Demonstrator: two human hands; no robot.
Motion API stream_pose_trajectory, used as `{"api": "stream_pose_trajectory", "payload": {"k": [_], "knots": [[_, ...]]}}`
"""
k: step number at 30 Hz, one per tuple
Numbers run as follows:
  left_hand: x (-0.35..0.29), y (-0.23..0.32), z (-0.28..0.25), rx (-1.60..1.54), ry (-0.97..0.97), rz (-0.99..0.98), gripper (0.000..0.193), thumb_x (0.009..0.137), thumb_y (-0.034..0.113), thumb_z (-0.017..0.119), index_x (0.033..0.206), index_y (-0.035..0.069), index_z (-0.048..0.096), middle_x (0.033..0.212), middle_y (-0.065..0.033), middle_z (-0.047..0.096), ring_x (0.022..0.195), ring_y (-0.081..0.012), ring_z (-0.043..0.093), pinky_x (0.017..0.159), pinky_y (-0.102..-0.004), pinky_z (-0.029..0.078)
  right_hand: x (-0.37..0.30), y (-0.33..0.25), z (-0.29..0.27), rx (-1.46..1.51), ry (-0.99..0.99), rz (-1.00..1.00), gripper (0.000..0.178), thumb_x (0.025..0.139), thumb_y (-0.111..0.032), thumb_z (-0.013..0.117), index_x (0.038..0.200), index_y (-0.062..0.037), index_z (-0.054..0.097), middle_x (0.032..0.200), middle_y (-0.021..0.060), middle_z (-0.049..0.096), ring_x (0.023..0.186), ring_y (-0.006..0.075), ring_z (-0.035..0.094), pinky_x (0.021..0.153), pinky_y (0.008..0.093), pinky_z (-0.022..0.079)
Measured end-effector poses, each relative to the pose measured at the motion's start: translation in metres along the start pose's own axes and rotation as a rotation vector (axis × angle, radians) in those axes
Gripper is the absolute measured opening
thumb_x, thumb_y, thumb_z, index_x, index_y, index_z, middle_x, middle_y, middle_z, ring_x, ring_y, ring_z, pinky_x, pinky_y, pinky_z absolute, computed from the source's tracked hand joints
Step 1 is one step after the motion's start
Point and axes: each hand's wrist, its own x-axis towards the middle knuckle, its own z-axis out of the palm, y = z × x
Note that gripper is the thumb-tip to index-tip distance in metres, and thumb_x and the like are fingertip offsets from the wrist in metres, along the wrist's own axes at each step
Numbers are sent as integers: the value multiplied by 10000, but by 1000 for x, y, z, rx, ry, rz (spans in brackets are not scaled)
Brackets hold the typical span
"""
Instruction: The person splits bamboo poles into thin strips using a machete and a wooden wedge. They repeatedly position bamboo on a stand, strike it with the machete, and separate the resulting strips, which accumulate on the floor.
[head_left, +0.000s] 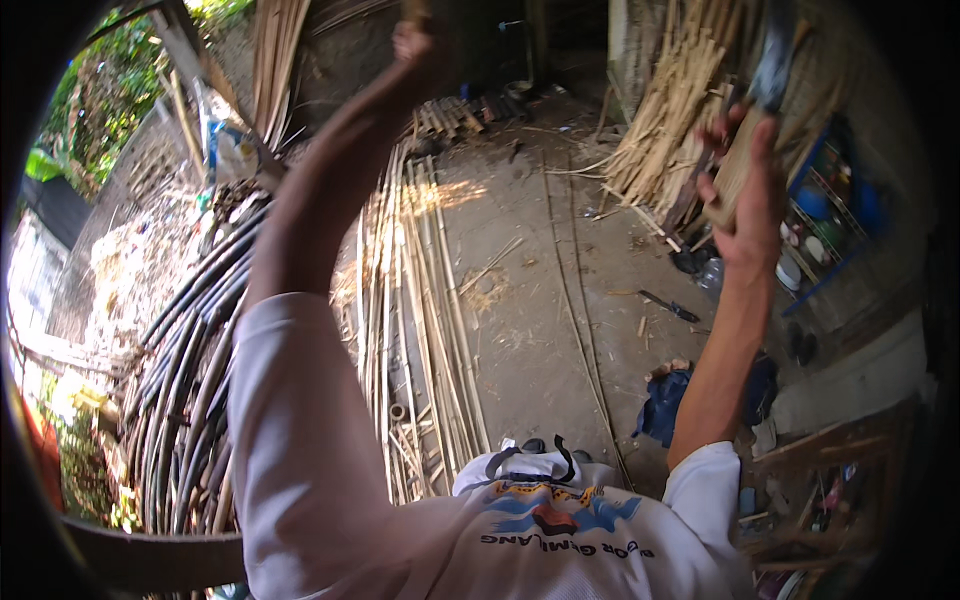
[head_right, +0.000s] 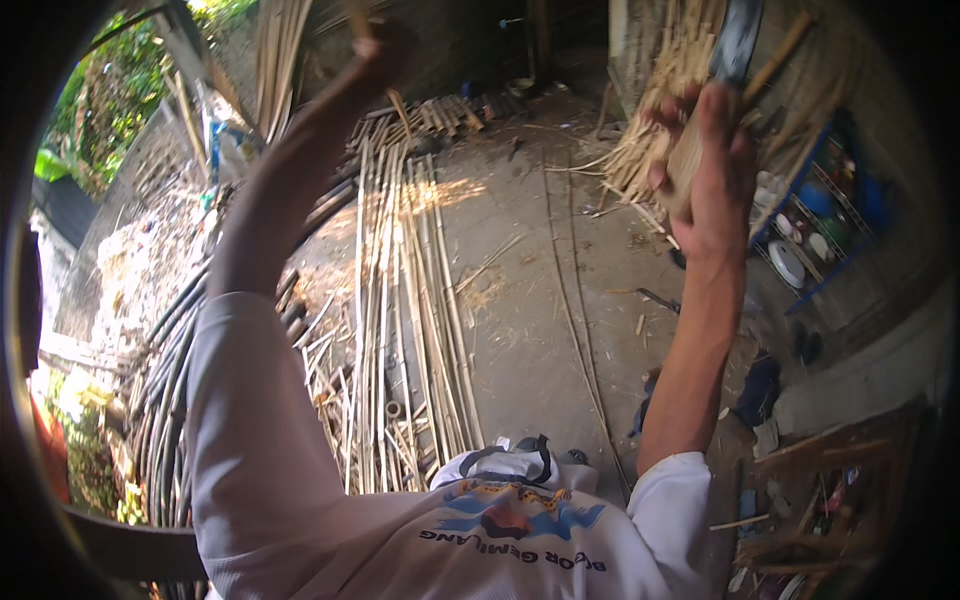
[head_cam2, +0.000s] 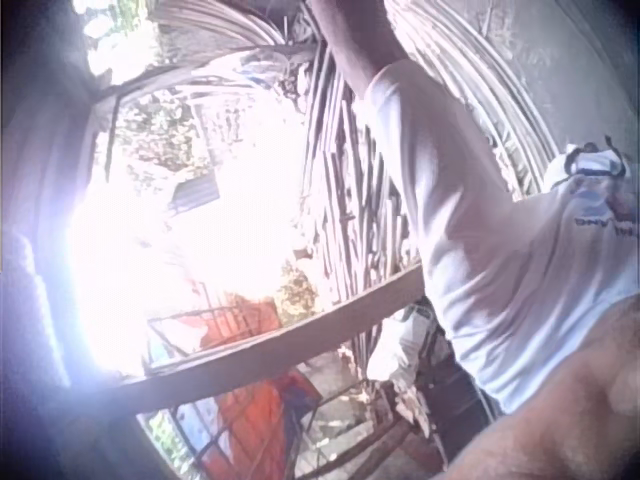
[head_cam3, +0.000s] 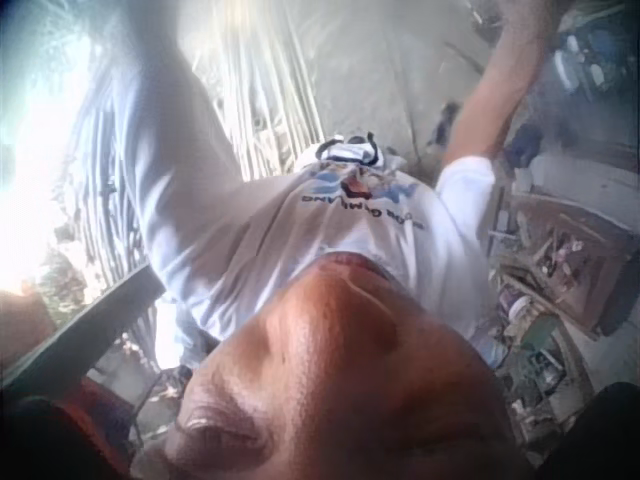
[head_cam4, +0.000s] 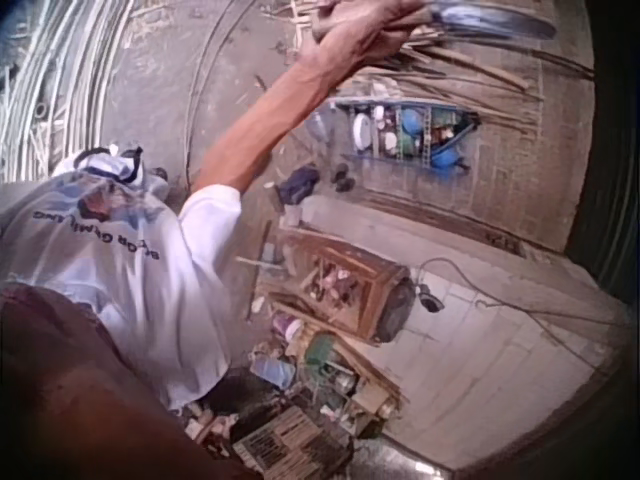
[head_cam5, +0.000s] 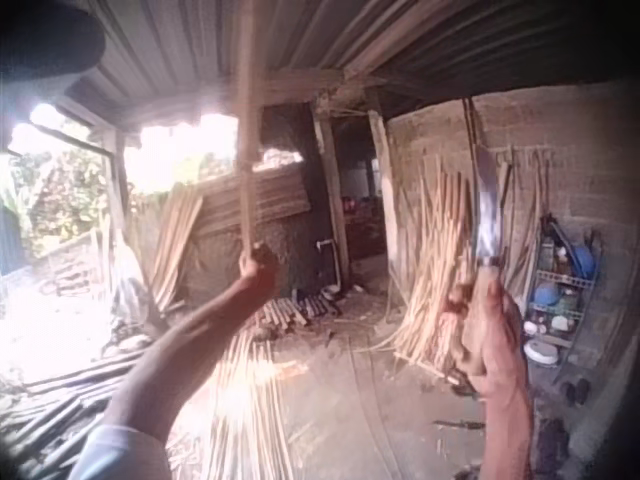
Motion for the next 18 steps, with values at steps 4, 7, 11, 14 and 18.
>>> {"api": "stream_pose_trajectory", "payload": {"k": [4,7,11,14,18], "knots": [[-8,182,-24,801,-343,28,67,792,106,574,759,83,628,532,44,481,380,-82,418,355,-228,382,-11,-72,11,-71,97,-282,514,844,-455,738,1110,-71,523,1068,41,611,1045,202,655,450,211,406],[-62,290,-8,966,-132,96,41,785,69,607,797,68,646,594,14,534,442,-99,479,419,-248,434,-43,-84,-11,-317,398,-285,288,902,-341,703,1011,-128,544,1048,64,679,1021,201,672,445,210,389],[-183,330,-75,640,134,715,142,823,151,639,912,57,697,782,-85,640,742,-247,636,725,-474,515,-103,-72,-69,-256,470,-173,211,935,-105,627,1039,-81,445,896,84,640,797,158,694,421,201,437],[-287,321,-58,-978,195,1414,257,817,281,695,1025,136,741,1096,-127,700,1060,-291,641,898,-552,453,-138,-60,-91,-263,410,-84,274,957,-25,521,1157,-83,342,1006,101,610,899,186,693,485,205,480],[-389,245,-264,-1744,-359,977,295,927,291,643,1090,50,691,1019,-170,682,991,-307,644,867,-424,493,-160,-49,-157,-342,299,-10,264,966,-62,528,1147,-40,337,1036,115,596,957,202,685,558,229,528]]}}
